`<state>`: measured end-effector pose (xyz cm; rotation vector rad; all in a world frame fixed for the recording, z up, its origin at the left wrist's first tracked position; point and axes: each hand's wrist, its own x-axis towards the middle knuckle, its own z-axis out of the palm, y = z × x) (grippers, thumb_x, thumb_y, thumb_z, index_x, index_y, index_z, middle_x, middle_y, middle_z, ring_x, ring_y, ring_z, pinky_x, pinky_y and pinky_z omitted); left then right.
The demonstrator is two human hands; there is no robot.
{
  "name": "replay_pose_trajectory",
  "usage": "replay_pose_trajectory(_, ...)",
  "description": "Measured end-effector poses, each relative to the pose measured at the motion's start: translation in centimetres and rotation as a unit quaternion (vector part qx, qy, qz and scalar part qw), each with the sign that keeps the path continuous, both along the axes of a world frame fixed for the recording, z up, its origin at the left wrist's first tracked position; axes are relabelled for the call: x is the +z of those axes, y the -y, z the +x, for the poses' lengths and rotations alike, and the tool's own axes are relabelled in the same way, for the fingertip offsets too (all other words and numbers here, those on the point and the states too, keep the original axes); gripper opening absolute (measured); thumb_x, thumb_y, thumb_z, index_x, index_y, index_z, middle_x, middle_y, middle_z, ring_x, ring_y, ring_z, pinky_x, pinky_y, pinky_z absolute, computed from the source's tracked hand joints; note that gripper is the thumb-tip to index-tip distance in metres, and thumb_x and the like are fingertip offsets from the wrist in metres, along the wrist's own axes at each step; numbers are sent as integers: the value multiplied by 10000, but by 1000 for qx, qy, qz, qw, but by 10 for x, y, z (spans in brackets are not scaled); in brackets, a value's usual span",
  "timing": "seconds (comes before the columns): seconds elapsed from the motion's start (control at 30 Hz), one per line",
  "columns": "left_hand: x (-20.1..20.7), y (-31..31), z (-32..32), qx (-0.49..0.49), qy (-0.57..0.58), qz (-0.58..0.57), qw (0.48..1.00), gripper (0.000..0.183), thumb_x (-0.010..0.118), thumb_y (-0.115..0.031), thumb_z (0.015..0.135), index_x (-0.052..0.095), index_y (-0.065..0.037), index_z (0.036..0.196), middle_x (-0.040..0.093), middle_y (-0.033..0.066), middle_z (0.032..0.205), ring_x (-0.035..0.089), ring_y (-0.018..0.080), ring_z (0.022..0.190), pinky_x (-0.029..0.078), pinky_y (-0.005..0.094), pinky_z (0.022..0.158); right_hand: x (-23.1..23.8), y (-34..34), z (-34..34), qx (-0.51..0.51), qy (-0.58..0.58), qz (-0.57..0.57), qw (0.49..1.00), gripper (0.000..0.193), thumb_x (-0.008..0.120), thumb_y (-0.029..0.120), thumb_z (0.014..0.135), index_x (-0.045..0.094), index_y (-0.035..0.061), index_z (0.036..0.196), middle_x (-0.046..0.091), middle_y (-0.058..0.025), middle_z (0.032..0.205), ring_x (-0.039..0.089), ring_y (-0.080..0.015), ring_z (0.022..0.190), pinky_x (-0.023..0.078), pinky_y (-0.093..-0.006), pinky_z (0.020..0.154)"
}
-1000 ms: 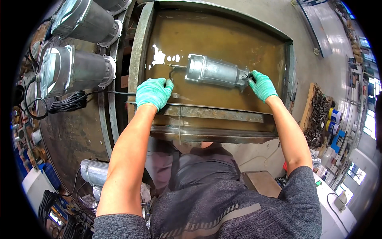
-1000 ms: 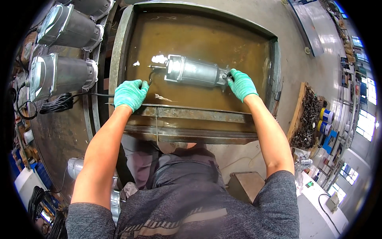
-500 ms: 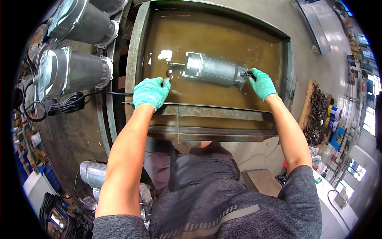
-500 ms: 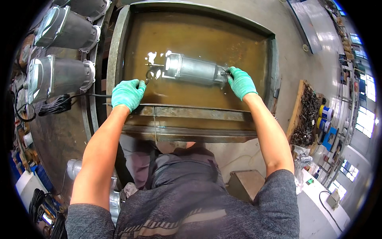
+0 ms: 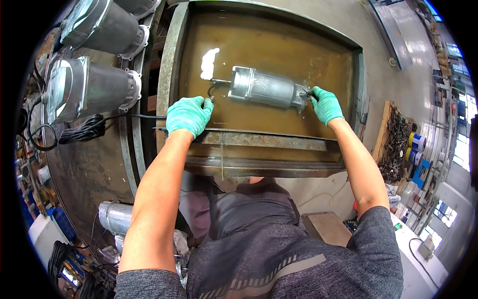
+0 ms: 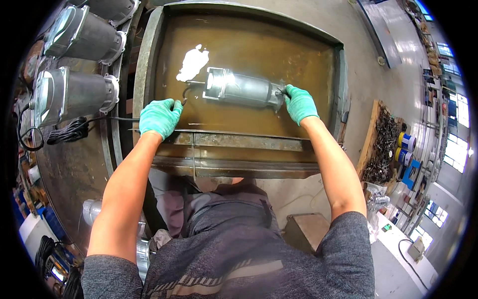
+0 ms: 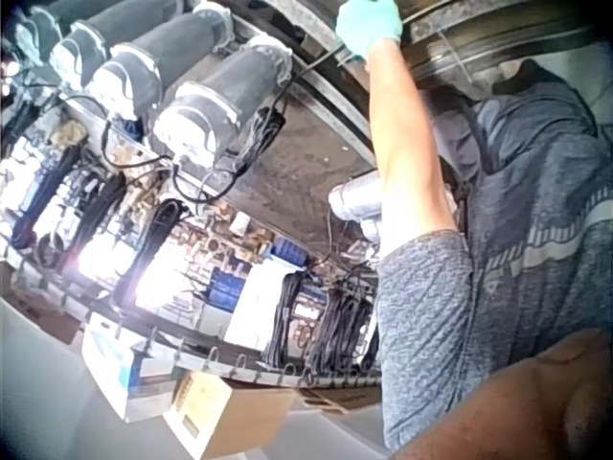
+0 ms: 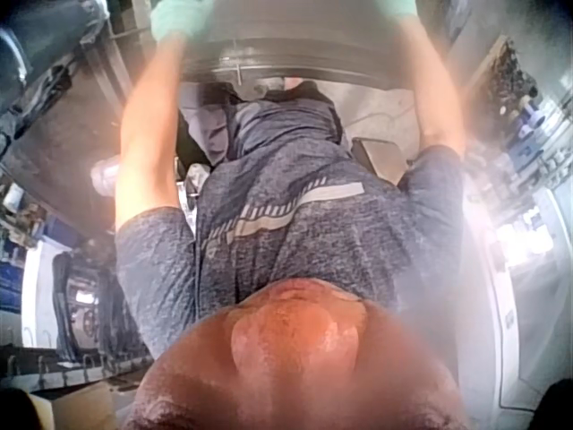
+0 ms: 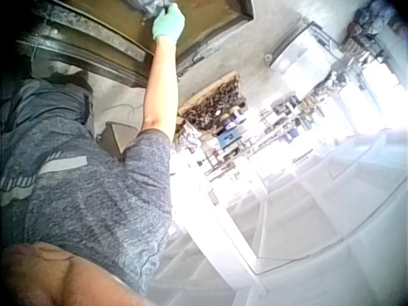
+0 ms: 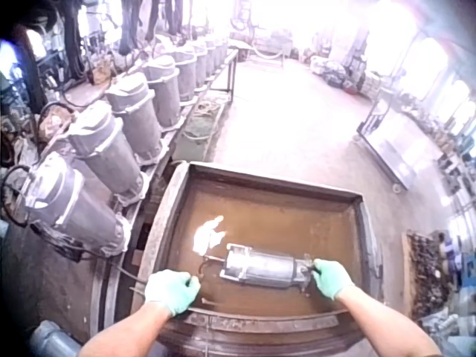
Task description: The person tests metal pumps for leaks by submerging them in a tank of water, rotating them, and observing for bubbles. They pick up the pumps, connect a cable, submerge the pump, and place tested units back onto a workbench.
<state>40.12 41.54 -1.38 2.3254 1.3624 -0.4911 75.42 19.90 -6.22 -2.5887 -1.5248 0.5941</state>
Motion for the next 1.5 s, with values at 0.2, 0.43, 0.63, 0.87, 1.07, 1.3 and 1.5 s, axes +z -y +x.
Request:
replay_pose_trajectory(0.2,-1,1,-2,1,23,3,1000,438,517,-468,1013,750,-114,903,732,188,913,685,418,895,541,515,834,0,1,-2,-6,-4,12,1000,118,652,149,956,661,69,1042,707,-217,1011,659,-443,969,537,-520,810)
replay_pose_trajectory(0.43,1,-1,-4,5,21,-17,1000,437,499,-467,1019,760,-123,950,746,171,958,696,394,941,543,498,875,5,-3,-6,-16,1,-10,1000,117,651,147,959,660,64,1041,712,-224,1000,664,-447,956,540,-520,808)
replay_pose_trajectory(0.63,2,-2,-3,2,11,-22,1000,437,494,-467,1020,761,-127,963,750,157,976,702,388,951,551,489,883,4,-3,-5,-9,7,-14,1000,116,650,142,960,662,67,1049,712,-226,1002,663,-450,960,543,-512,811)
replay_pose_trajectory(0.87,-5,-1,-7,5,22,-8,1000,442,491,-469,1024,760,-125,950,749,166,963,702,394,937,553,496,868,8,-7,-8,-11,8,-20,1000,121,652,138,957,661,68,1056,713,-223,1008,663,-446,970,544,-510,815)
replay_pose_trajectory(1.07,3,-1,-4,10,22,-13,1000,454,494,-468,1023,758,-111,931,743,188,932,700,405,916,547,515,854,6,-5,-6,-19,-3,-24,1000,123,654,134,953,663,66,1056,711,-228,1008,663,-449,965,544,-511,814)
replay_pose_trajectory(1.3,9,-3,-2,-6,-15,-34,999,468,430,-465,1031,760,-134,1008,755,144,1020,710,358,987,555,463,904,6,-5,-6,-13,6,-15,1000,127,657,129,945,663,60,1051,709,-234,1004,663,-453,961,544,-517,809)
replay_pose_trajectory(1.5,7,-3,-1,0,-12,-27,1000,478,434,-468,1029,766,-129,976,754,147,998,711,362,974,557,467,895,2,-3,-4,-1,18,-5,1000,120,667,117,953,658,51,1052,696,-248,970,648,-473,910,527,-501,763)
